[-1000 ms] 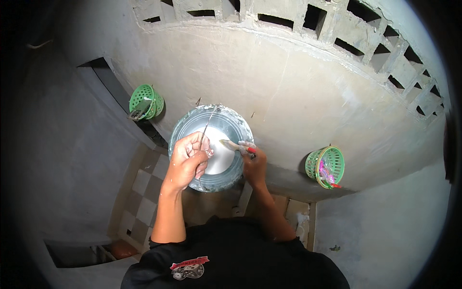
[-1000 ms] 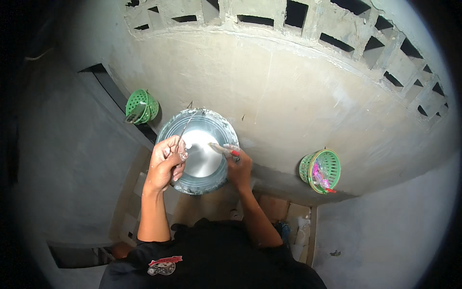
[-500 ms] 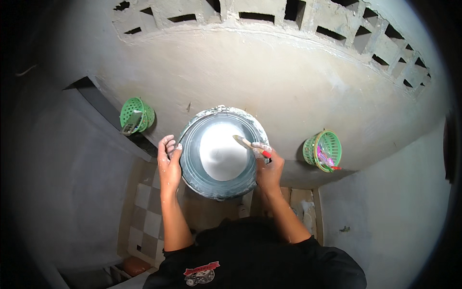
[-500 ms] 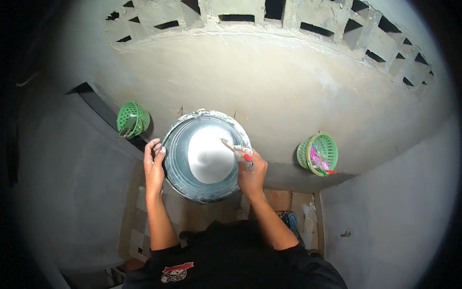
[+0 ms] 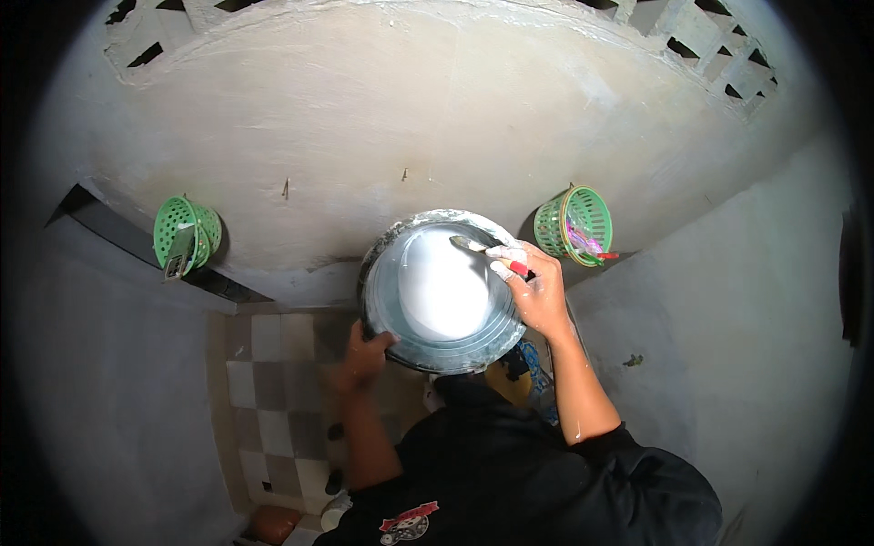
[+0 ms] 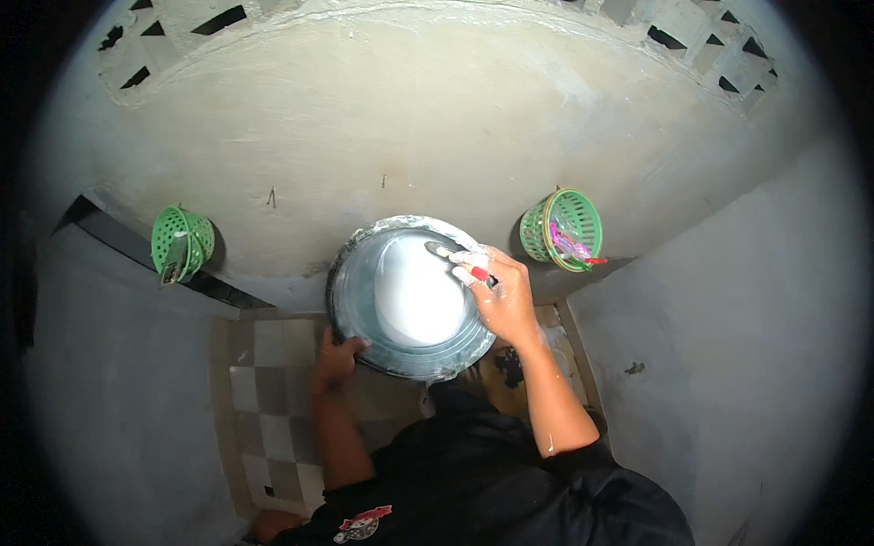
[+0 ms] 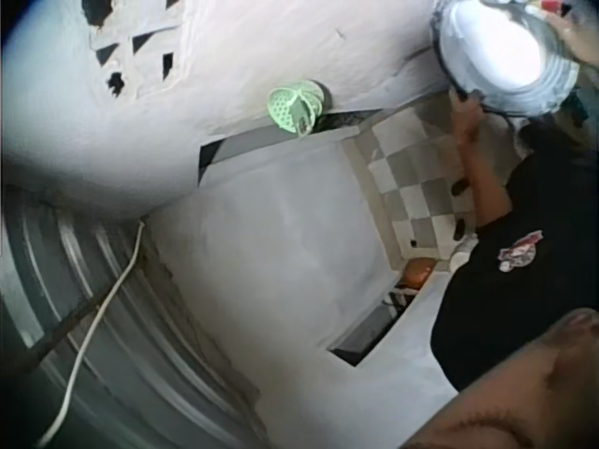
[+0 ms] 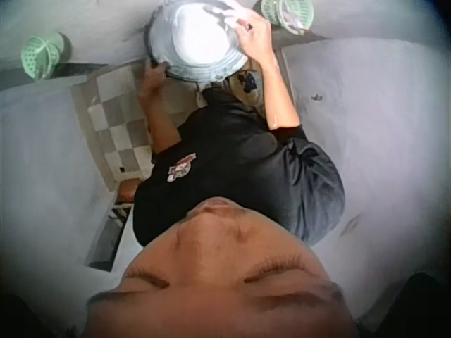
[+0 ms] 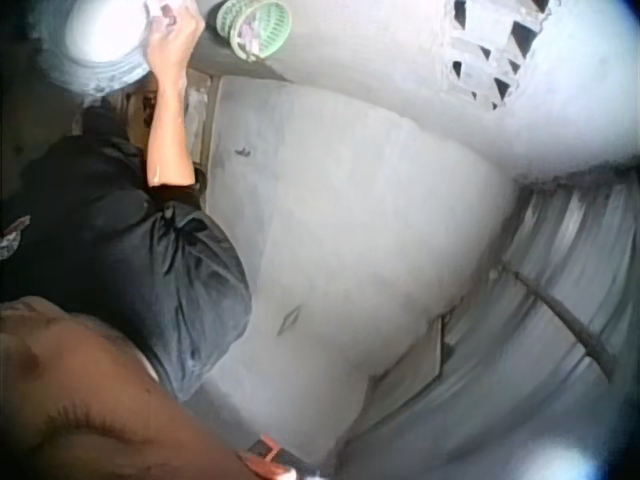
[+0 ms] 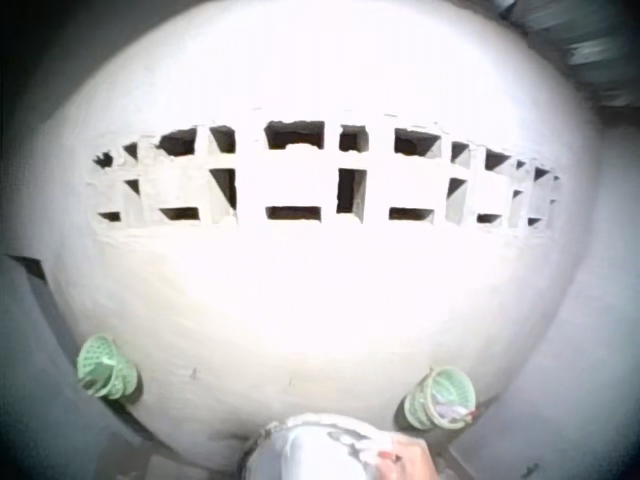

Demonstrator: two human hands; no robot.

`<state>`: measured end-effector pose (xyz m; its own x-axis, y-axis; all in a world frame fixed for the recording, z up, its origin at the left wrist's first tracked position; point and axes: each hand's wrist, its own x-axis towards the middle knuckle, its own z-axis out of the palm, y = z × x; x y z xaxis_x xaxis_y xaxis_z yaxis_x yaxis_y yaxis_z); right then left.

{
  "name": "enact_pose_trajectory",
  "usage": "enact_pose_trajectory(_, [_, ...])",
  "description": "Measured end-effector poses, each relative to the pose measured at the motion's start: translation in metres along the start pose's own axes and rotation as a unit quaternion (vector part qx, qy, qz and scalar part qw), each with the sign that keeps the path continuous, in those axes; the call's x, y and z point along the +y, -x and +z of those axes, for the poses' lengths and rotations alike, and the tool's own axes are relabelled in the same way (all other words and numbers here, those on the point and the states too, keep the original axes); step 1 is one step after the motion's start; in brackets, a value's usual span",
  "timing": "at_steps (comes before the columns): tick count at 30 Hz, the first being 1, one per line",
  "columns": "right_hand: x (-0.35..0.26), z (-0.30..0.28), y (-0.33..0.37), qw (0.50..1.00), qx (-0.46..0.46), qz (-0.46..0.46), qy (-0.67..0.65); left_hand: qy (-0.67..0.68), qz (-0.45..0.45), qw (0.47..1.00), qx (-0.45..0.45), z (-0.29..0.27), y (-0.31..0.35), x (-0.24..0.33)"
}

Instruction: The person paints a wall using a brush, dipping the brush into a bucket of white paint and applying it to the concrete surface including around decorative vent blocks.

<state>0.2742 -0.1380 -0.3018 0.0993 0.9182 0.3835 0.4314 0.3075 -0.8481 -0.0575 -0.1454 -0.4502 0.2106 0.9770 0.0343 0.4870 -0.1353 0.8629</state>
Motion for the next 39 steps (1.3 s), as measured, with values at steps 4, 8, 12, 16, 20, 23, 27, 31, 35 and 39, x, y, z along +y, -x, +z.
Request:
enact_pose_trajectory(4, [0.020, -0.008, 0.012, 0.997, 0.040, -0.001, 0.065, 0.252, -0.209, 0.944, 0.050, 0.022, -0.002, 0.075])
enact_pose_trajectory(8, [0.029, -0.013, 0.029, 0.972, 0.111, -0.013, 0.209, 0.302, -0.211, 0.929, 0.045, 0.035, -0.009, 0.077])
enact_pose_trajectory(12, [0.041, -0.016, 0.043, 0.979, 0.082, 0.013, 0.188, 0.308, -0.176, 0.930, 0.098, 0.053, -0.011, 0.078])
enact_pose_trajectory(16, [0.047, -0.011, 0.052, 0.993, 0.053, 0.039, 0.101, 0.302, -0.132, 0.938, 0.110, 0.052, -0.014, 0.093])
enact_pose_trajectory(20, [0.064, -0.007, 0.056, 0.970, 0.079, 0.175, -0.146, 0.276, -0.158, 0.940, 0.127, 0.051, -0.015, 0.098])
enact_pose_trajectory(23, [0.066, -0.010, 0.048, 0.934, 0.120, 0.220, -0.254, 0.264, -0.182, 0.934, 0.158, 0.048, -0.013, 0.114])
enact_pose_trajectory(27, [0.067, -0.020, 0.041, 0.935, 0.136, 0.191, -0.266, 0.317, -0.159, 0.915, 0.190, 0.060, -0.012, 0.101])
enact_pose_trajectory(31, [0.066, -0.016, 0.045, 0.956, 0.123, 0.157, -0.217, 0.315, -0.173, 0.915, 0.185, 0.059, -0.012, 0.099])
enact_pose_trajectory(35, [0.062, -0.015, 0.049, 0.992, 0.064, 0.071, -0.079, 0.296, -0.203, 0.915, 0.184, 0.052, -0.011, 0.106])
enact_pose_trajectory(39, [0.045, -0.014, 0.049, 0.994, 0.065, -0.078, 0.051, 0.306, -0.175, 0.916, 0.190, 0.049, -0.005, 0.103])
